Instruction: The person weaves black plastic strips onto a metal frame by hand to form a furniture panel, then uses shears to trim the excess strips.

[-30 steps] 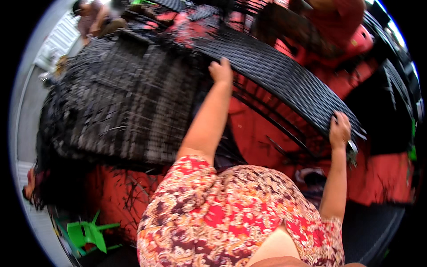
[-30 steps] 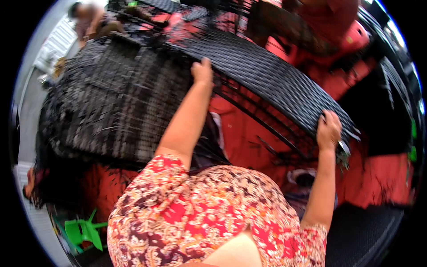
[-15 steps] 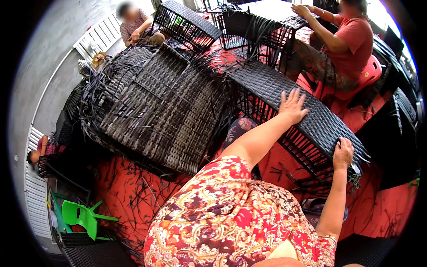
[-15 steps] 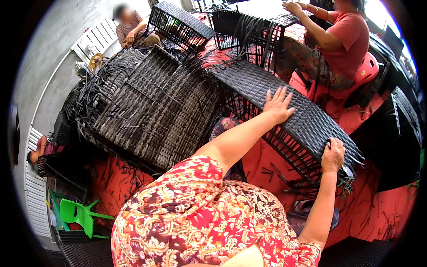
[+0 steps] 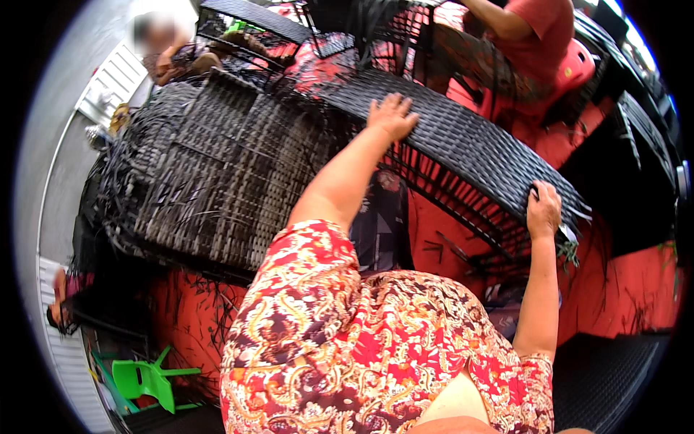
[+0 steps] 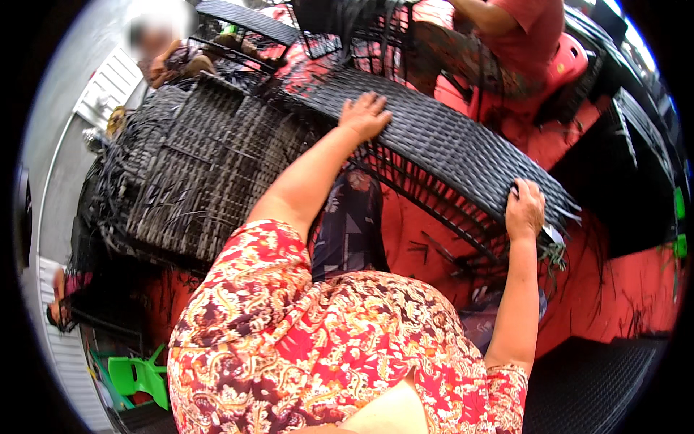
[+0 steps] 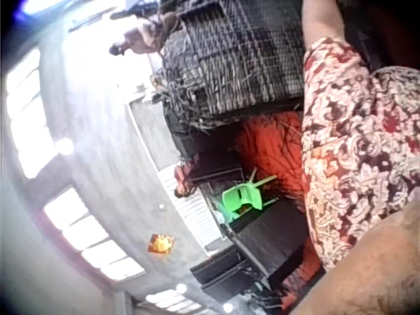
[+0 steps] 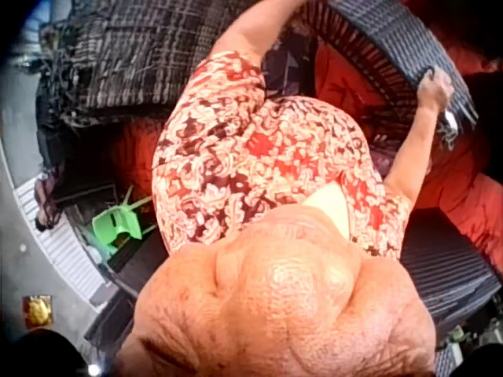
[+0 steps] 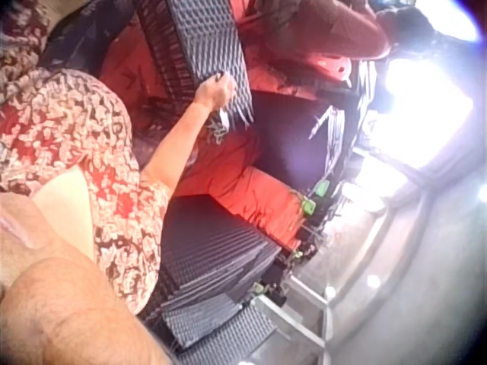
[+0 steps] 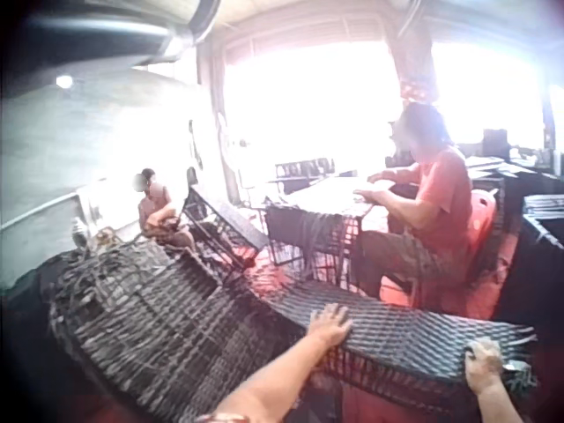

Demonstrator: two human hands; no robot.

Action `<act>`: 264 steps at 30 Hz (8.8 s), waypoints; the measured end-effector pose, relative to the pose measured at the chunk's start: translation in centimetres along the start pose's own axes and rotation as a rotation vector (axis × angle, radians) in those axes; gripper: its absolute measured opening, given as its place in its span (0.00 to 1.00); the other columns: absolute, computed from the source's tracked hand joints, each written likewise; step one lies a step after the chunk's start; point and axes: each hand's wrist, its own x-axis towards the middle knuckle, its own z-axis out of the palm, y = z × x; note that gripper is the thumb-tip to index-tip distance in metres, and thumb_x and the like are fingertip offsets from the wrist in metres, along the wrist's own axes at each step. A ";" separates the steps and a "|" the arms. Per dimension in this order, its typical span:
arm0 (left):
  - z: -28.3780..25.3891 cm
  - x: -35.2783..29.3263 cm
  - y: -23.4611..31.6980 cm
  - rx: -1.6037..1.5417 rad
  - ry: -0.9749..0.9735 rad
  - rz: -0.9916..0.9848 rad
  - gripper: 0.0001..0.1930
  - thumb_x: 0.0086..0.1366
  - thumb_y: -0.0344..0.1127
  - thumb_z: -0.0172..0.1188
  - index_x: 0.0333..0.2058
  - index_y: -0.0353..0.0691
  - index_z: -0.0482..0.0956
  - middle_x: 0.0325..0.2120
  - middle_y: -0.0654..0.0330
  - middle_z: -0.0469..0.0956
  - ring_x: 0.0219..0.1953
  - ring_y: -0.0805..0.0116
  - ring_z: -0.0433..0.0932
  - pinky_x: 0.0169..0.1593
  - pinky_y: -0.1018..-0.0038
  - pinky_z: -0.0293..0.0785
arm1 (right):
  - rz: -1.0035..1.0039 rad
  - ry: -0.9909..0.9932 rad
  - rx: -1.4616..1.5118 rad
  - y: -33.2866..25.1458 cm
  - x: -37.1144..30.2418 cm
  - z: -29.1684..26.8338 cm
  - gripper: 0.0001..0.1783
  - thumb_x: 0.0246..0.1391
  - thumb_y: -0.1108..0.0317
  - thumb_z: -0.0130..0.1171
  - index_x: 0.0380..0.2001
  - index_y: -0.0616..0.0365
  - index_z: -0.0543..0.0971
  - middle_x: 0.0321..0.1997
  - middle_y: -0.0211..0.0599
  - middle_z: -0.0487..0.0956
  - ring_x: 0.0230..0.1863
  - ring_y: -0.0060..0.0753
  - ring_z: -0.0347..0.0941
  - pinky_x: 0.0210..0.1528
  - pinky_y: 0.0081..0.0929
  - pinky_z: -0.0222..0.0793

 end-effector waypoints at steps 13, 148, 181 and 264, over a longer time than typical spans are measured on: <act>-1.9 3.8 -9.0 0.113 -0.025 -0.047 0.31 0.63 0.58 0.35 0.61 0.48 0.57 0.63 0.61 0.52 0.65 0.66 0.50 0.64 0.62 0.46 | 0.039 0.011 -0.090 1.8 -1.3 -1.5 0.13 0.47 0.66 0.56 0.39 0.51 0.76 0.46 0.38 0.75 0.50 0.42 0.68 0.52 0.36 0.63; -2.3 -17.4 1.5 -0.325 0.264 0.425 0.17 0.69 0.30 0.39 0.55 0.40 0.64 0.61 0.50 0.52 0.58 0.56 0.61 0.59 0.66 0.58 | 0.896 -0.122 1.199 8.3 -11.0 -9.5 0.07 0.52 0.67 0.58 0.31 0.59 0.78 0.25 0.21 0.74 0.28 0.10 0.66 0.31 0.12 0.62; 1.0 -8.5 2.4 -0.201 0.355 0.471 0.16 0.62 0.30 0.52 0.50 0.38 0.72 0.55 0.50 0.64 0.58 0.54 0.60 0.60 0.63 0.53 | 0.466 0.143 -0.276 25.0 -0.4 -9.9 0.19 0.49 0.53 0.55 0.42 0.50 0.76 0.45 0.43 0.74 0.51 0.44 0.68 0.53 0.37 0.62; 4.7 6.7 2.2 -0.171 0.187 0.488 0.14 0.60 0.39 0.54 0.44 0.42 0.76 0.50 0.54 0.71 0.52 0.54 0.69 0.54 0.66 0.64 | 0.053 0.012 0.190 4.7 -1.7 1.5 0.21 0.43 0.66 0.59 0.44 0.55 0.74 0.54 0.40 0.69 0.58 0.38 0.62 0.56 0.37 0.56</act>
